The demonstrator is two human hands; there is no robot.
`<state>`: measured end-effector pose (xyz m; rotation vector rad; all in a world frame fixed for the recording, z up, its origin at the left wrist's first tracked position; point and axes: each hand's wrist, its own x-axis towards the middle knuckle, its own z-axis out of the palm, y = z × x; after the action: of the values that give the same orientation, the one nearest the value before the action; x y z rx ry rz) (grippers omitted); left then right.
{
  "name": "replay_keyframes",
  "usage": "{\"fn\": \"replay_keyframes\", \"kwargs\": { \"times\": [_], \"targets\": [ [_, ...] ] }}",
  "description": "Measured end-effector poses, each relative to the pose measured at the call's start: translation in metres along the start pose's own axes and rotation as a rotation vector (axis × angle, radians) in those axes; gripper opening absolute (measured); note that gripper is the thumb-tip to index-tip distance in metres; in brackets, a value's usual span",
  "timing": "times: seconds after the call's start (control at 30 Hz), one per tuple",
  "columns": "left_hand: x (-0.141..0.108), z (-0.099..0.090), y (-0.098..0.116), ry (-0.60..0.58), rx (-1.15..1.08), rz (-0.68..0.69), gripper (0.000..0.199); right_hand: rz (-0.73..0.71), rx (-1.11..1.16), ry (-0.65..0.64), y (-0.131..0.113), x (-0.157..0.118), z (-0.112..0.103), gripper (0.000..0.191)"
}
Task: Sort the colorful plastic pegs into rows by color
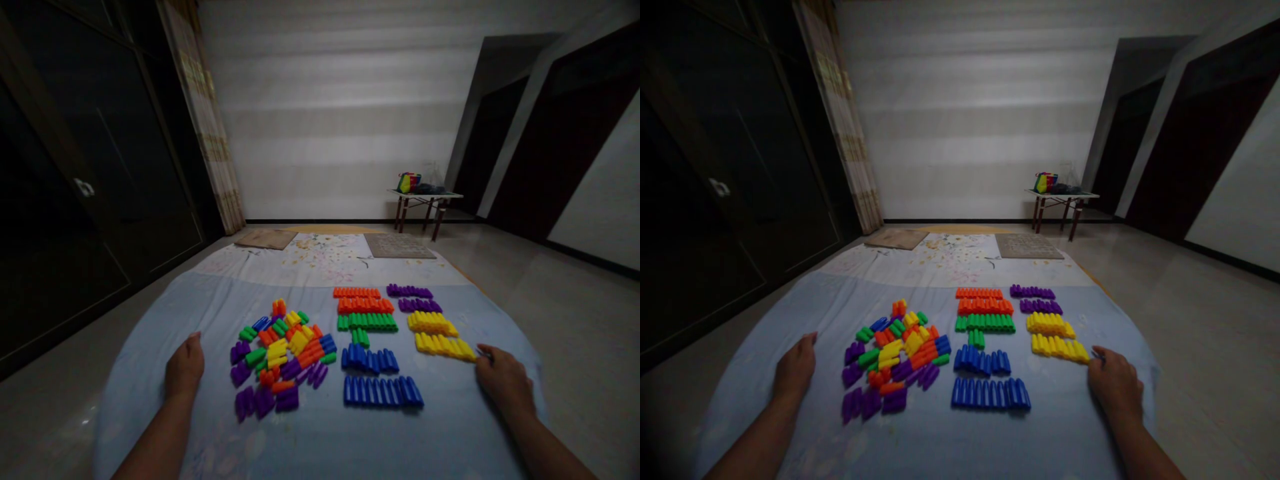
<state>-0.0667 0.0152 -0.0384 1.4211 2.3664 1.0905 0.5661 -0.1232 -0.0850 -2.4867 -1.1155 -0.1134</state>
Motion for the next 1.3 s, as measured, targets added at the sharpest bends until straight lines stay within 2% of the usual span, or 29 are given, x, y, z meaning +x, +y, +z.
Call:
{"fn": "replay_keyframes", "kwargs": {
  "times": [0.1,0.2,0.37,0.47,0.6,0.67,0.83,1.03,1.17,1.3],
  "targets": [
    [-0.003,-0.007,-0.007,-0.004,0.07,-0.028,0.054,0.012,0.033,0.024,-0.001,0.0,-0.002,0.044],
    [-0.004,-0.01,-0.005,-0.009,0.128,-0.015,0.05,-0.013,0.099,0.056,0.0,-0.001,-0.005,0.045],
    [-0.001,0.0,0.022,0.036,0.139,0.011,0.04,-0.094,0.19,0.175,-0.003,-0.003,-0.012,0.045],
    [-0.002,0.016,0.043,0.043,0.044,0.092,0.041,-0.232,0.244,0.241,-0.021,-0.009,-0.019,0.042],
    [-0.011,0.039,0.059,0.021,-0.113,0.142,0.041,-0.51,0.41,0.263,-0.072,-0.032,-0.031,0.034],
    [-0.016,0.046,0.059,0.013,-0.176,0.133,0.04,-0.627,0.502,0.213,-0.104,-0.049,-0.037,0.029],
    [-0.015,0.055,0.048,-0.019,-0.306,0.088,0.041,-0.91,0.611,-0.059,-0.186,-0.095,-0.046,0.026],
    [-0.013,0.054,0.046,-0.069,-0.351,0.076,0.035,-1.097,0.51,-0.396,-0.275,-0.125,-0.032,0.048],
    [-0.017,0.051,0.048,-0.077,-0.327,0.079,0.031,-1.164,0.351,-0.515,-0.314,-0.129,-0.016,0.056],
    [-0.019,0.05,0.049,-0.092,-0.308,0.086,0.031,-1.205,0.214,-0.568,-0.327,-0.128,-0.013,0.045]
  ]
}}
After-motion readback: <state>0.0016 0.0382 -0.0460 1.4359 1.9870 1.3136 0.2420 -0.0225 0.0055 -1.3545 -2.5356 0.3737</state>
